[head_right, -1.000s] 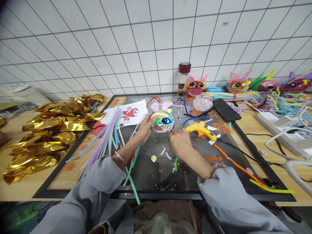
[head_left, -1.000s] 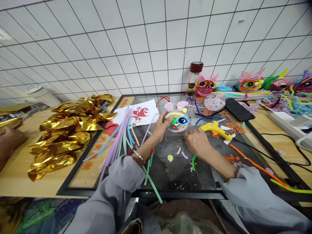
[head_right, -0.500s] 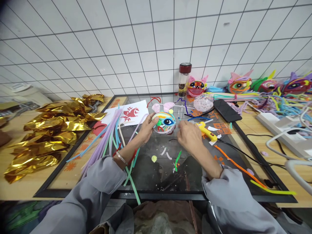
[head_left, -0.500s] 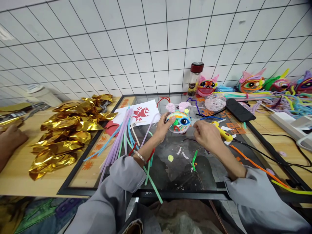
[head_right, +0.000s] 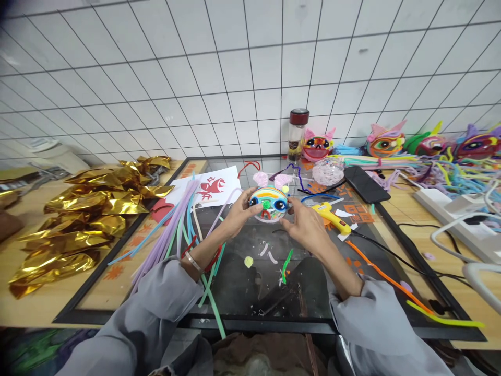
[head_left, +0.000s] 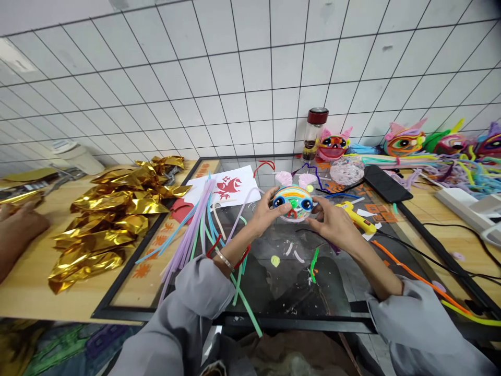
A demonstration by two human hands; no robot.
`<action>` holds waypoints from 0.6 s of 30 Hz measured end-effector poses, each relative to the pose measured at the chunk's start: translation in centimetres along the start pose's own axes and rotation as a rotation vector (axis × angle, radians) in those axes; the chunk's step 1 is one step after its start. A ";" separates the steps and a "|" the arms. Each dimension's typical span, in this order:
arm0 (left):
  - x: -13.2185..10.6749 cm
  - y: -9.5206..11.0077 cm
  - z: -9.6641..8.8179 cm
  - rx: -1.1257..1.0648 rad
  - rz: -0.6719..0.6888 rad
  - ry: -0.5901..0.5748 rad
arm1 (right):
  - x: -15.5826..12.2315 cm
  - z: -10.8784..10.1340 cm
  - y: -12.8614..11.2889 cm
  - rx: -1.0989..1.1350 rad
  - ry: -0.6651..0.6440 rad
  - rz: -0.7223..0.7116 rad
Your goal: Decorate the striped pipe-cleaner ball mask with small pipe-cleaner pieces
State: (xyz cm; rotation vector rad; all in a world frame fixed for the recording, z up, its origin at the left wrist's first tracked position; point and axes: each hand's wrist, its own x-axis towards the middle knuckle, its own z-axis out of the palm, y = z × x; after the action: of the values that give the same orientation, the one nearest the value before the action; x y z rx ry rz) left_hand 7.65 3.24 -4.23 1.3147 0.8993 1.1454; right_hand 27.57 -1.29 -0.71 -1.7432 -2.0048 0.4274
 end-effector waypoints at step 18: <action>-0.1 -0.1 -0.6 0.008 -0.046 -0.107 | 0.0 -0.4 -0.1 -0.098 -0.033 0.010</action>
State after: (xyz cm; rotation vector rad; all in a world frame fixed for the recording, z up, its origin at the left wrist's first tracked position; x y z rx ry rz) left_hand 7.06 3.32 -4.34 1.3420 0.8521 1.0275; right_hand 27.70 -1.33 -0.33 -1.8166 -2.0728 0.3683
